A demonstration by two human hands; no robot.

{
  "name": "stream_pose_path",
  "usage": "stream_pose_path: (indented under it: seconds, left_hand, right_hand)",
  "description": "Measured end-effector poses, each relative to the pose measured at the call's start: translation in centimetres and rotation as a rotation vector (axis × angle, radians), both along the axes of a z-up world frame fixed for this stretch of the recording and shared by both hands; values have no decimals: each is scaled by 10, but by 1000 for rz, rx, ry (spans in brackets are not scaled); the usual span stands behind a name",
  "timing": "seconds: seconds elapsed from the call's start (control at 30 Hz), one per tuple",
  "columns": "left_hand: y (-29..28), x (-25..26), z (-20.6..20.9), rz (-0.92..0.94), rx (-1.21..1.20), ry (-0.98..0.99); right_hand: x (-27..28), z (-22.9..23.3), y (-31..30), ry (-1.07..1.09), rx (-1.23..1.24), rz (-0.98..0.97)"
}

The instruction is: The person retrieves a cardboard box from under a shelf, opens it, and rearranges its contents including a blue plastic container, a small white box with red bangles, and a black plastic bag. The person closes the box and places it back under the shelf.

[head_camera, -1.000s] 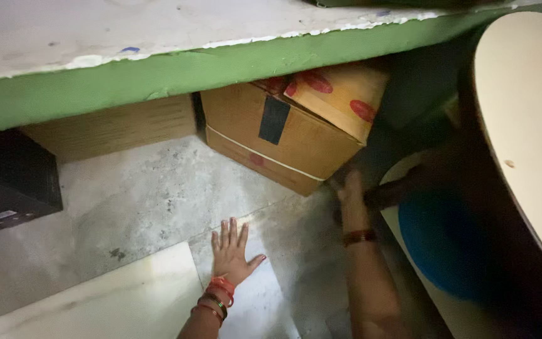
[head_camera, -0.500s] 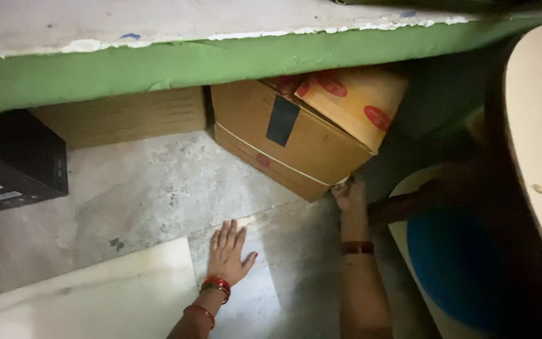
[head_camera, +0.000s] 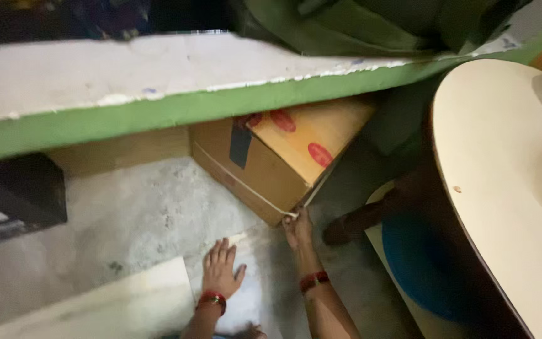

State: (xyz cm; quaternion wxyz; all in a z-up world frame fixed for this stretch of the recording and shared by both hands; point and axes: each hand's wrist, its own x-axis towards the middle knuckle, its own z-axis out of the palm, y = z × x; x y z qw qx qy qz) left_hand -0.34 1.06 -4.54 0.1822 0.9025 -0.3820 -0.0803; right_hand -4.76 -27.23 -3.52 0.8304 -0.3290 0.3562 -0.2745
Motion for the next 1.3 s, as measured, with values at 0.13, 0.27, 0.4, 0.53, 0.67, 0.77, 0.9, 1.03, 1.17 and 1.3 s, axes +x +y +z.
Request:
stream_pose_path:
  seconds: [0.13,0.27,0.4,0.53,0.67,0.77,0.9,1.03,1.17,1.3]
  left_hand:
    - [-1,10,10,89,-82,128]
    - [-46,25,31,267,-1143,919]
    - [-105,37,47,169,-1042,727]
    - [-115,35,47,203,-837,660]
    - [-161,29,43,121,-899,680]
    - [-209,43,34,99,-818,571]
    - [-270,105,32,108,-964,654]
    - [-263,224,38,160,-756,694]
    - [-231,247,57,133,-423,467]
    - [-132,157,31,-34,-756,385]
  right_hand:
    - [-11,10,33,6,18,-43]
    - [-35,-1,64,-14,22,-65]
    - [-41,-25,69,-12,45,-130]
    - [-45,-47,62,-111,0,-158]
    - [-43,-38,-3,-10,-39,-118]
    - [-32,-26,-36,-56,-105,-160]
    - [15,0,-78,-53,-277,49]
    - [120,-25,-85,40,-495,147]
    - [221,-55,-118,125,-1023,199]
    - [262,-76,-120,260,-1405,137]
